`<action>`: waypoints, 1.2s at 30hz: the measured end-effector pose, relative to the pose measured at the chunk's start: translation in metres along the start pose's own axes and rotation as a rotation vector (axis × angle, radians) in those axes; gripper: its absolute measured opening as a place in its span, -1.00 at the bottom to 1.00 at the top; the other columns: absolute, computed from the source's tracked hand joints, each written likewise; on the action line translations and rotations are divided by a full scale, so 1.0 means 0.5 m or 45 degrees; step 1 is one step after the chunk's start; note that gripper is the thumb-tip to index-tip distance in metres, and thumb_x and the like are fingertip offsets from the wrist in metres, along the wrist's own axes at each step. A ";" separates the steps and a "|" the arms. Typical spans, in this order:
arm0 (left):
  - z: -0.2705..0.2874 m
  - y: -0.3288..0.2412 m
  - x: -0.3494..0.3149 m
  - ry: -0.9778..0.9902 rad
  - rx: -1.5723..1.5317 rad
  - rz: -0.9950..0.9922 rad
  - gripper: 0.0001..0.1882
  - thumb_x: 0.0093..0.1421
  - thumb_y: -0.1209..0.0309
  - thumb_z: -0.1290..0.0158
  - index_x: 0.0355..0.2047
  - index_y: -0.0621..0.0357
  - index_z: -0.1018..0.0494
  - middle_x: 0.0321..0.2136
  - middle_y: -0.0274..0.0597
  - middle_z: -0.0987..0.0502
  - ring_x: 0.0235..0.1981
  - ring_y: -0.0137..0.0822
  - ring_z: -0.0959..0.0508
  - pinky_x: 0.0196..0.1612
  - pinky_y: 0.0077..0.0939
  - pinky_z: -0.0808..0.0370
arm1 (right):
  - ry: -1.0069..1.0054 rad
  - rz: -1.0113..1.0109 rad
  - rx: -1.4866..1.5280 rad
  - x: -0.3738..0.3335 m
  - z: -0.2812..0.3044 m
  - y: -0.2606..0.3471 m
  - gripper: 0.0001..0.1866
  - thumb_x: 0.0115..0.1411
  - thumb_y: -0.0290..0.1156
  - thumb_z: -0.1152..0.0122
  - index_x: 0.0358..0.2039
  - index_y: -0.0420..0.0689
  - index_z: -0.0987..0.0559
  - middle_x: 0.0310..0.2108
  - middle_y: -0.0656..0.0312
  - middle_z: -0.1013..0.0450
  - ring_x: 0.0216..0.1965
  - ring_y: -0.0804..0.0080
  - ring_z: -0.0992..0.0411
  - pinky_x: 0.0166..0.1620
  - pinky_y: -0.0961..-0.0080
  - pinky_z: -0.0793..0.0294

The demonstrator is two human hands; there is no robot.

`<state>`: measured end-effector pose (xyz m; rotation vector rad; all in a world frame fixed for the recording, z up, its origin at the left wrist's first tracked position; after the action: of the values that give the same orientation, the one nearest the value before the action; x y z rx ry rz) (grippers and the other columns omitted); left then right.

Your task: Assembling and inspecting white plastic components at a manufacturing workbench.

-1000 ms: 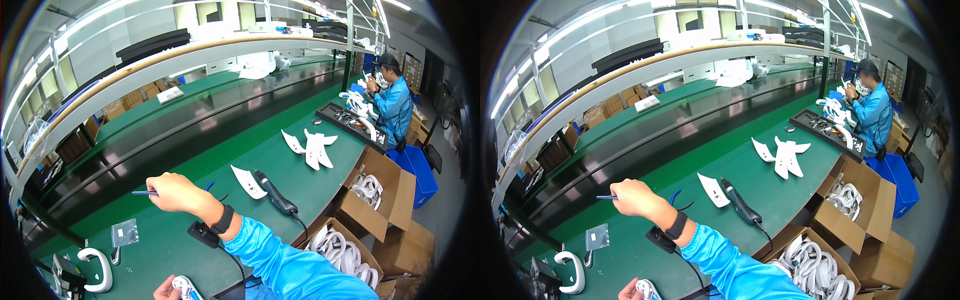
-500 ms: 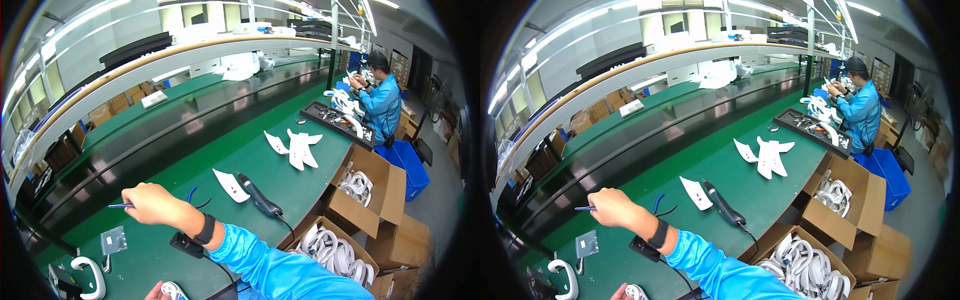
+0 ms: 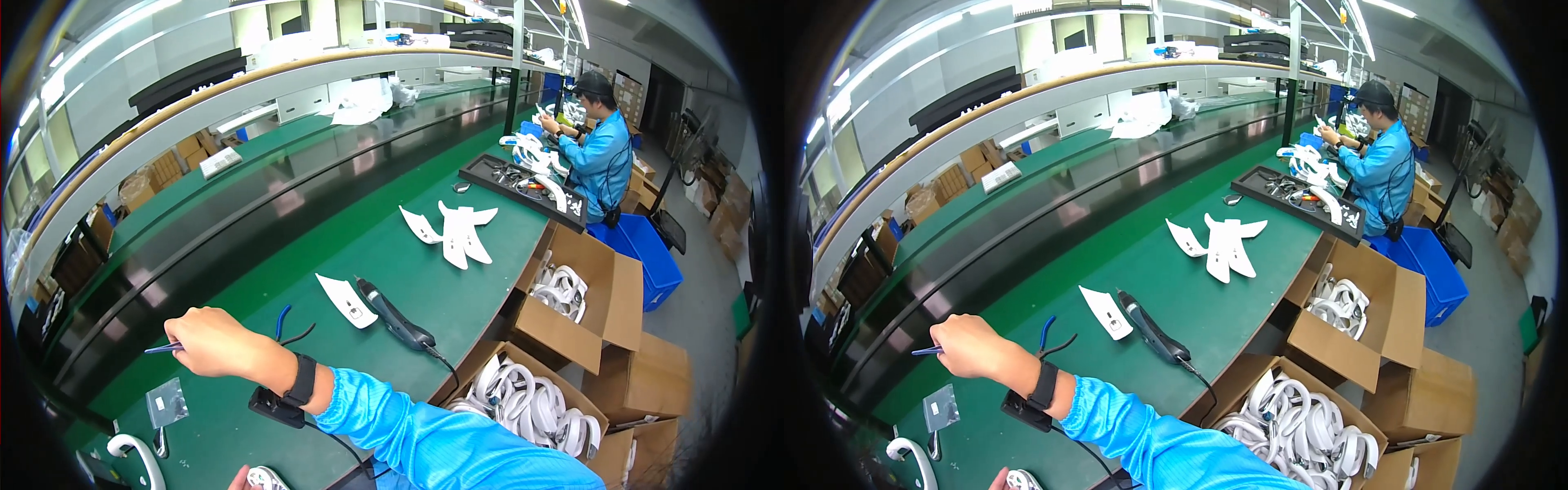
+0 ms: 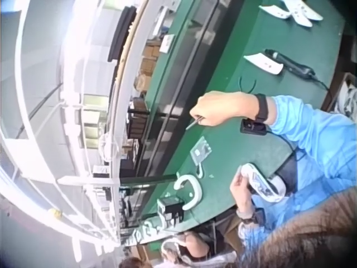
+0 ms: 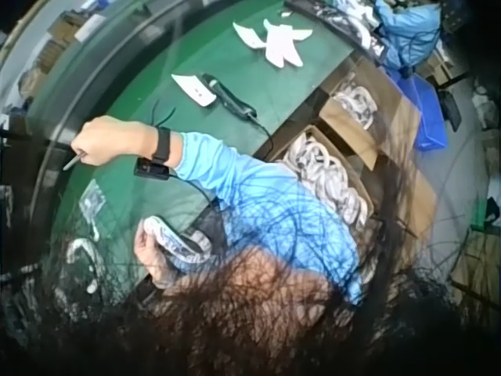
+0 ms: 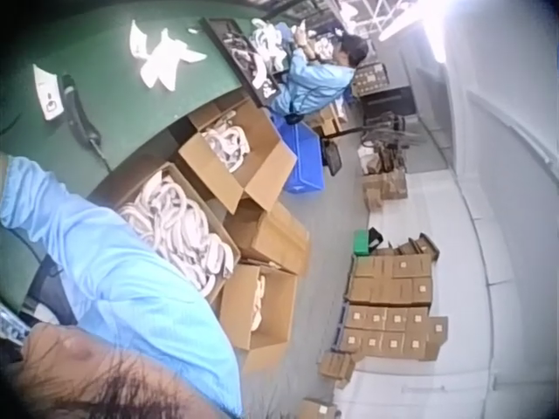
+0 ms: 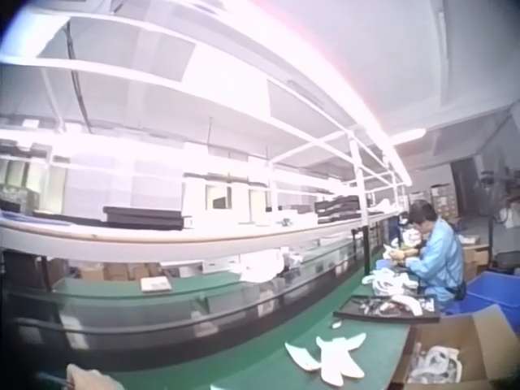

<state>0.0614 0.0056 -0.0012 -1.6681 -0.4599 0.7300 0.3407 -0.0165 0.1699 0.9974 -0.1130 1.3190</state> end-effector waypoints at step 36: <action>0.018 0.018 0.009 0.101 -0.077 -0.027 -0.57 0.29 0.55 -0.06 0.15 0.45 -0.34 -0.05 -0.07 -0.54 -0.10 -0.34 -0.54 -0.01 -0.51 -0.46 | 0.129 -0.281 0.663 -0.202 -0.256 0.044 -0.85 0.16 -0.41 -0.17 -0.35 -0.16 -0.40 -0.69 0.11 -0.40 -0.65 0.09 -0.35 -0.53 0.21 -0.21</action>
<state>0.0574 0.0130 -0.0118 -1.7397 -0.4465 0.6374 0.2335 -0.0095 0.0453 1.3329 0.4278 1.2143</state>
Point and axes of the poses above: each hand's wrist, its own x-axis towards the middle knuckle, its own z-axis out of the back of the hand, y = z × x, the point moved 5 cm from there along x, towards the middle knuckle
